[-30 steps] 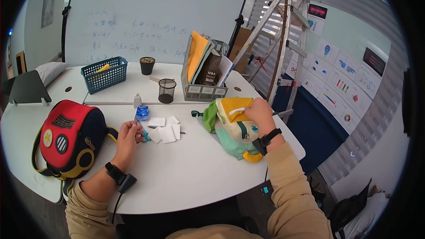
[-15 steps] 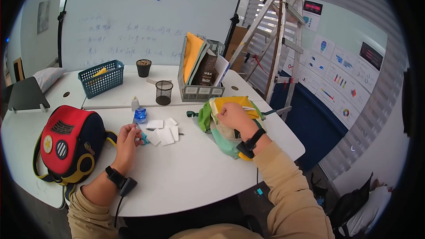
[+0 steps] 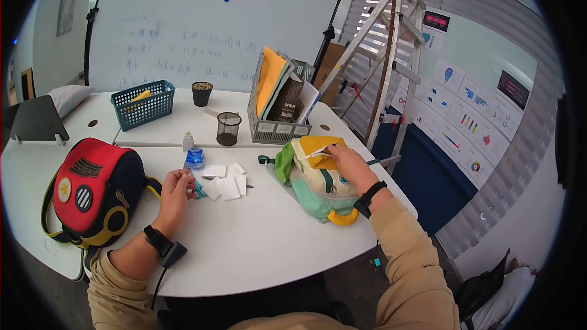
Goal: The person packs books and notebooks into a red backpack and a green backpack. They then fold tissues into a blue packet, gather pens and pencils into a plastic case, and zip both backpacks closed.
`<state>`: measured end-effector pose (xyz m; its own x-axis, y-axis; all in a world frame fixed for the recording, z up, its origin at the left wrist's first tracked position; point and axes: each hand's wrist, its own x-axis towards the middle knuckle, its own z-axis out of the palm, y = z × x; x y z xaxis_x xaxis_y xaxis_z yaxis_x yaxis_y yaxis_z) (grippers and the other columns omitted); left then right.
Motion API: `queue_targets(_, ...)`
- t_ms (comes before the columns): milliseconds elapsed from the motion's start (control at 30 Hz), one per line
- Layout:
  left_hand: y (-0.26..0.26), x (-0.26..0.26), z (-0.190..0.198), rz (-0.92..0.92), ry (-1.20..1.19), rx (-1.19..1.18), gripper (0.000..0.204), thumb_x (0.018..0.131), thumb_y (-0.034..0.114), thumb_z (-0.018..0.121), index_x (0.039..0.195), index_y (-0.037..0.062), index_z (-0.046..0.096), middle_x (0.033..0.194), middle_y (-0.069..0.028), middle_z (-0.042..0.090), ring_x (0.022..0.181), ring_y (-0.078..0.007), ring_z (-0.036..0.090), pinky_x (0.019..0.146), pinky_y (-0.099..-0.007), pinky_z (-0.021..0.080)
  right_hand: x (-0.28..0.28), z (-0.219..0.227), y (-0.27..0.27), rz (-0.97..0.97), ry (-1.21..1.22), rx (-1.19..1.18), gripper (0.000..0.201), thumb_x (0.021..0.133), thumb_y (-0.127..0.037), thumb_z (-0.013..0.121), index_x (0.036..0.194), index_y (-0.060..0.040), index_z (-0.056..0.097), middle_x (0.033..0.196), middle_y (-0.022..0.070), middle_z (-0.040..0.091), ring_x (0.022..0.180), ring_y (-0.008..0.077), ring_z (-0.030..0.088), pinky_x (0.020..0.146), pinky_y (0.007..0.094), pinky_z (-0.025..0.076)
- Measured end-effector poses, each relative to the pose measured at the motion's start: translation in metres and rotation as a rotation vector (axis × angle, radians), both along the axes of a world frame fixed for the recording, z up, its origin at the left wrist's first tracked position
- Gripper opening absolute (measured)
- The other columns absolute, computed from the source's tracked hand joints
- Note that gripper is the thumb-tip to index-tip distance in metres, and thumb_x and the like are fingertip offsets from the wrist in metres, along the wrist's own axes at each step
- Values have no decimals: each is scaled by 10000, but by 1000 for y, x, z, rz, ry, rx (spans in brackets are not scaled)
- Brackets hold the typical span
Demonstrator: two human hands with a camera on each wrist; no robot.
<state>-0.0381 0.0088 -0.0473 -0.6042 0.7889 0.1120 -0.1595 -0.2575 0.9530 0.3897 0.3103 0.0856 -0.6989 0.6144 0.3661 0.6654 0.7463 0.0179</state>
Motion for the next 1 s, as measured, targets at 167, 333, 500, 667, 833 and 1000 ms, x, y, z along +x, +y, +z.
queue_targets(167,1,-2,-3,1,0,-4,256,1231,262,567,1414,90,617,1176,-26,705,1019,-113,651,887,-308,607,-7,32,-2,-64,-119,-55,378,1082,-206,717,1406,-11,725,1344,246,779,1270,448,734,1103,502,591)
queue_targets(333,1,1,-1,4,-3,-14,263,1229,263,573,1418,86,621,1180,-25,707,1023,-115,653,890,-307,605,-13,29,29,-98,-174,-225,454,1099,-344,713,1364,23,745,1357,285,786,1292,455,739,1117,495,590)
queue_targets(500,0,-1,-1,-8,17,-17,278,1228,264,575,1430,79,620,1188,-25,707,1037,-119,658,889,-309,603,-24,-2,77,-134,-213,-257,400,1109,-288,664,1364,1,772,1299,276,805,1253,448,754,1098,512,595)
queue_targets(667,2,1,-1,-10,15,-14,282,1227,255,578,1437,70,616,1192,-36,708,1030,-131,667,888,-315,606,-36,14,43,-69,-235,-151,286,1090,-214,682,1261,-40,832,1242,259,817,1172,458,765,1030,531,610)
queue_targets(833,7,-6,-14,-13,21,60,285,1221,229,593,1423,28,602,1203,-87,714,1015,-161,702,850,-342,631,-32,9,32,-4,-246,13,230,1065,-157,686,1192,-23,823,1152,254,816,1105,462,772,966,545,623)
queue_targets(1000,3,-1,-7,-21,15,50,269,1226,237,584,1415,45,602,1208,-79,705,1037,-151,688,885,-336,619,-27,18,-4,-46,-322,285,199,1048,-106,673,1168,-57,824,1149,187,811,1135,375,795,934,490,653)
